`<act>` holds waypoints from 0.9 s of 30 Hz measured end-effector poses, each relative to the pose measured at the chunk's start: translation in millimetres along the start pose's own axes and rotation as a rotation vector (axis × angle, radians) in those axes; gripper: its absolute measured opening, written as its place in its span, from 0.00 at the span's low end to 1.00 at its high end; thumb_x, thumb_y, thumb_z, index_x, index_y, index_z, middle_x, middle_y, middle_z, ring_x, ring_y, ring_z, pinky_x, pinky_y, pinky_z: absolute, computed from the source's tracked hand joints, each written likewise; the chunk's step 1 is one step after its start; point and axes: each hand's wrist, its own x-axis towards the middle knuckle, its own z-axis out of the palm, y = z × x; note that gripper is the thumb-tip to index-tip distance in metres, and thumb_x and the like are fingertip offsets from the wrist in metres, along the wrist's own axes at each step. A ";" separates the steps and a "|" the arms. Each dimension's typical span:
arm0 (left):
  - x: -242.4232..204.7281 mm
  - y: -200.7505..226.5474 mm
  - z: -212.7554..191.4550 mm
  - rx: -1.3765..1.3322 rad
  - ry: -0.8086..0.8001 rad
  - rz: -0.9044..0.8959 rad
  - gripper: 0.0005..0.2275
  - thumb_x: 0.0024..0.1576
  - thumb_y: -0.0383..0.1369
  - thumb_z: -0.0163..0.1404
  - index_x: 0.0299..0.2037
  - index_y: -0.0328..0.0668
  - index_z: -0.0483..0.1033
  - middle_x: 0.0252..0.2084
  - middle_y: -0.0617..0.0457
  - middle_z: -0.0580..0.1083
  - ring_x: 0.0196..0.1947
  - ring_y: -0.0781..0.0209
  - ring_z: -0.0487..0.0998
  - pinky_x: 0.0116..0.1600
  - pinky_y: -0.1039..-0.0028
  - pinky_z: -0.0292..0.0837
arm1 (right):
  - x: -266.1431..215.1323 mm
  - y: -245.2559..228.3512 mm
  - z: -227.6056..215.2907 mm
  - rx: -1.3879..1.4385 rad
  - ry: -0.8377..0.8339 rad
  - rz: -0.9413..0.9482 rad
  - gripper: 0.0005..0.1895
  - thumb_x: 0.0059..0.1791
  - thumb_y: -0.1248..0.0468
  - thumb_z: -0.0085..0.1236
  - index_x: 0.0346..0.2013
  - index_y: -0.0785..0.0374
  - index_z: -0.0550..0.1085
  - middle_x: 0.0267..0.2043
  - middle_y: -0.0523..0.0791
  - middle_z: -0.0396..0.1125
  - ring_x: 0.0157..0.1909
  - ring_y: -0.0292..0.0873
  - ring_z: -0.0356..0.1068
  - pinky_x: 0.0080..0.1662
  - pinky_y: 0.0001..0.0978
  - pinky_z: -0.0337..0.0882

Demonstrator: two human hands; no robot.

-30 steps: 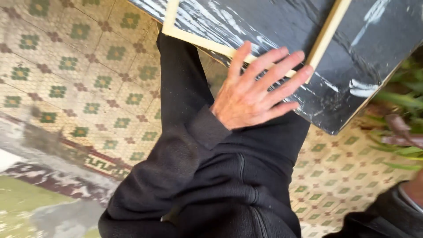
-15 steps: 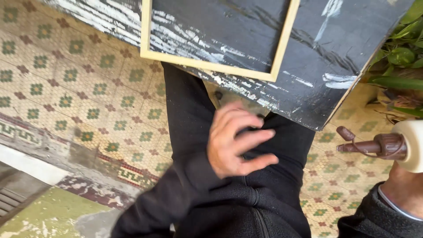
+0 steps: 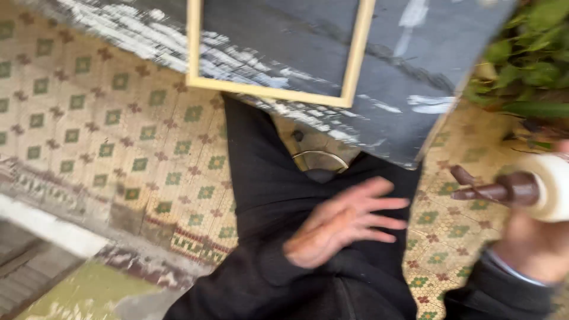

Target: Applying glue to wooden frame components and assembling them.

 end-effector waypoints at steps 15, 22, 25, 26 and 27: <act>144.5 164.7 0.9 2.240 0.746 0.959 0.24 0.61 0.44 0.58 0.60 0.36 0.70 0.49 0.45 0.75 0.40 0.52 0.80 0.38 0.65 0.78 | 13.8 10.5 113.4 0.504 0.109 0.114 0.27 0.52 0.38 0.56 0.43 0.59 0.71 0.44 0.47 0.74 0.43 0.42 0.77 0.47 0.32 0.79; 172.2 169.6 -40.9 2.288 0.686 0.721 0.37 0.50 0.27 0.57 0.71 0.32 0.54 0.44 0.47 0.73 0.40 0.54 0.76 0.38 0.64 0.78 | 3.9 16.7 81.7 0.456 0.119 0.087 0.32 0.50 0.39 0.61 0.54 0.62 0.71 0.49 0.40 0.69 0.49 0.39 0.66 0.53 0.28 0.69; 126.2 164.5 -35.6 2.288 0.655 0.588 0.39 0.49 0.22 0.54 0.73 0.30 0.51 0.44 0.45 0.72 0.34 0.57 0.73 0.30 0.69 0.76 | -5.3 6.5 93.4 0.543 -0.007 0.117 0.27 0.55 0.46 0.60 0.58 0.60 0.68 0.52 0.37 0.65 0.51 0.33 0.61 0.53 0.19 0.65; 108.6 163.9 -34.6 2.358 0.621 0.681 0.37 0.51 0.20 0.53 0.74 0.30 0.52 0.42 0.47 0.71 0.36 0.57 0.71 0.34 0.67 0.73 | -6.3 1.0 114.4 0.506 -0.074 0.131 0.27 0.52 0.47 0.63 0.58 0.59 0.69 0.51 0.38 0.66 0.51 0.35 0.62 0.51 0.24 0.67; 91.8 163.3 -33.6 2.426 0.583 0.775 0.35 0.54 0.18 0.52 0.75 0.29 0.53 0.41 0.49 0.71 0.37 0.57 0.69 0.38 0.66 0.71 | -6.7 -4.4 135.1 0.470 -0.141 0.144 0.27 0.50 0.49 0.65 0.57 0.58 0.69 0.50 0.39 0.67 0.52 0.36 0.64 0.48 0.28 0.69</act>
